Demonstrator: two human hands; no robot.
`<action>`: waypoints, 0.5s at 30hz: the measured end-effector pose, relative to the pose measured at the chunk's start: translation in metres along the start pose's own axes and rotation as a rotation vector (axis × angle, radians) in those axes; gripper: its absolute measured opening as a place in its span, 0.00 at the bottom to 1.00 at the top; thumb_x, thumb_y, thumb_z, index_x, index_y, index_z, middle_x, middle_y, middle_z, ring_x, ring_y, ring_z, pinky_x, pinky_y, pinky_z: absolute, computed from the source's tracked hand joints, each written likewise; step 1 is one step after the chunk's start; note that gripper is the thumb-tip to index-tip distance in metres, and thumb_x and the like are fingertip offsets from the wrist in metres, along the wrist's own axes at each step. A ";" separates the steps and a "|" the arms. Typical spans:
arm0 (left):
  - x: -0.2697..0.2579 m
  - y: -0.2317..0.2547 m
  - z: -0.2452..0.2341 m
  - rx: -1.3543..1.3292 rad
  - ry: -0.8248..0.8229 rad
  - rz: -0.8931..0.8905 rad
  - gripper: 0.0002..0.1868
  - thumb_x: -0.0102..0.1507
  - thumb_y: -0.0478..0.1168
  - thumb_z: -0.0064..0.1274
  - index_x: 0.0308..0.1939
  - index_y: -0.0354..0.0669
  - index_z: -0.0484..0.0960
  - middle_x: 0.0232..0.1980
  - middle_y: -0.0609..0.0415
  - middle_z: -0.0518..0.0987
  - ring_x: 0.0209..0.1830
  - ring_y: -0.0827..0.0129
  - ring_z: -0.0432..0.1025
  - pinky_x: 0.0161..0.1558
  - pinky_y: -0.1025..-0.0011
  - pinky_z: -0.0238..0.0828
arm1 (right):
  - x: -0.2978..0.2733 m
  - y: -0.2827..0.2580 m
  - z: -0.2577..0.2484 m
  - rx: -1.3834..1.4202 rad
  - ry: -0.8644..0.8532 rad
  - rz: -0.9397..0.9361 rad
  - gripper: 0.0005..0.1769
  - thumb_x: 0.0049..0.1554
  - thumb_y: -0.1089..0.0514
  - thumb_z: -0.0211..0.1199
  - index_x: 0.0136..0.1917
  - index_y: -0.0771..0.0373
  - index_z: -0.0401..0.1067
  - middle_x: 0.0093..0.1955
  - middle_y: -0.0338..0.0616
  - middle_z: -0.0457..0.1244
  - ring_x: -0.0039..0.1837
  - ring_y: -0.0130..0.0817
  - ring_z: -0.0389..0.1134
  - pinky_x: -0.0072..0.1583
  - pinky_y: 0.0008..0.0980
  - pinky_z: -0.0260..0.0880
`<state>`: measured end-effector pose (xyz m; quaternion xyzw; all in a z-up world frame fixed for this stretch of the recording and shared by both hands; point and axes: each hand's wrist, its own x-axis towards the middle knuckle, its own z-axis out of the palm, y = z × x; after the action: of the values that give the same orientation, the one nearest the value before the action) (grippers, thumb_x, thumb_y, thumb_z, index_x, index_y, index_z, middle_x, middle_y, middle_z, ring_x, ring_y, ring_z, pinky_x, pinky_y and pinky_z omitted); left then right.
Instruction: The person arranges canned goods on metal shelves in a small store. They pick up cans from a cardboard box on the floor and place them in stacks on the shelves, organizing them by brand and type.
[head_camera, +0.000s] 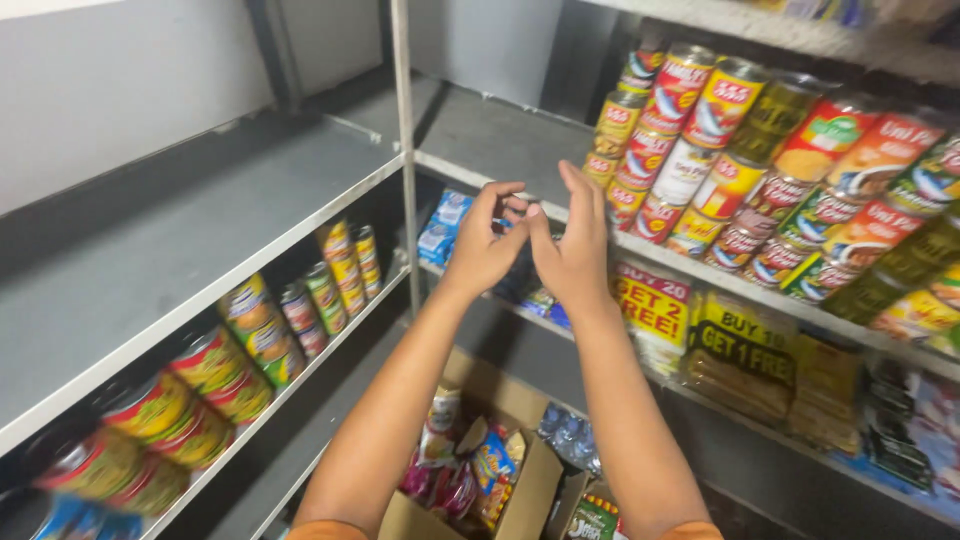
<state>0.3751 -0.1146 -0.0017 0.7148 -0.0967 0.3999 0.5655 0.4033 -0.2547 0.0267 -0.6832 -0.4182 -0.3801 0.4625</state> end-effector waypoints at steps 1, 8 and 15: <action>0.010 -0.011 0.011 -0.015 -0.008 0.010 0.22 0.64 0.36 0.59 0.62 0.39 0.74 0.48 0.54 0.79 0.43 0.75 0.72 0.42 0.75 0.71 | 0.001 0.011 -0.002 -0.017 0.007 -0.006 0.29 0.63 0.62 0.64 0.74 0.70 0.61 0.73 0.60 0.58 0.75 0.55 0.61 0.76 0.45 0.60; 0.092 -0.076 0.065 0.055 -0.023 0.048 0.25 0.61 0.37 0.62 0.61 0.36 0.75 0.52 0.47 0.80 0.49 0.65 0.76 0.50 0.69 0.76 | 0.007 0.067 0.002 -0.046 -0.079 -0.041 0.30 0.65 0.56 0.59 0.74 0.73 0.58 0.74 0.63 0.57 0.77 0.57 0.59 0.77 0.47 0.57; 0.151 -0.140 0.115 -0.173 -0.107 0.051 0.30 0.62 0.36 0.61 0.66 0.33 0.70 0.61 0.43 0.77 0.60 0.62 0.72 0.61 0.67 0.71 | 0.020 0.105 0.020 -0.123 -0.120 -0.051 0.39 0.65 0.54 0.56 0.80 0.77 0.46 0.83 0.70 0.44 0.86 0.63 0.42 0.83 0.51 0.41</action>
<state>0.6112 -0.1214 -0.0061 0.6811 -0.1788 0.3657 0.6087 0.5102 -0.2544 0.0063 -0.7209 -0.4381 -0.3750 0.3843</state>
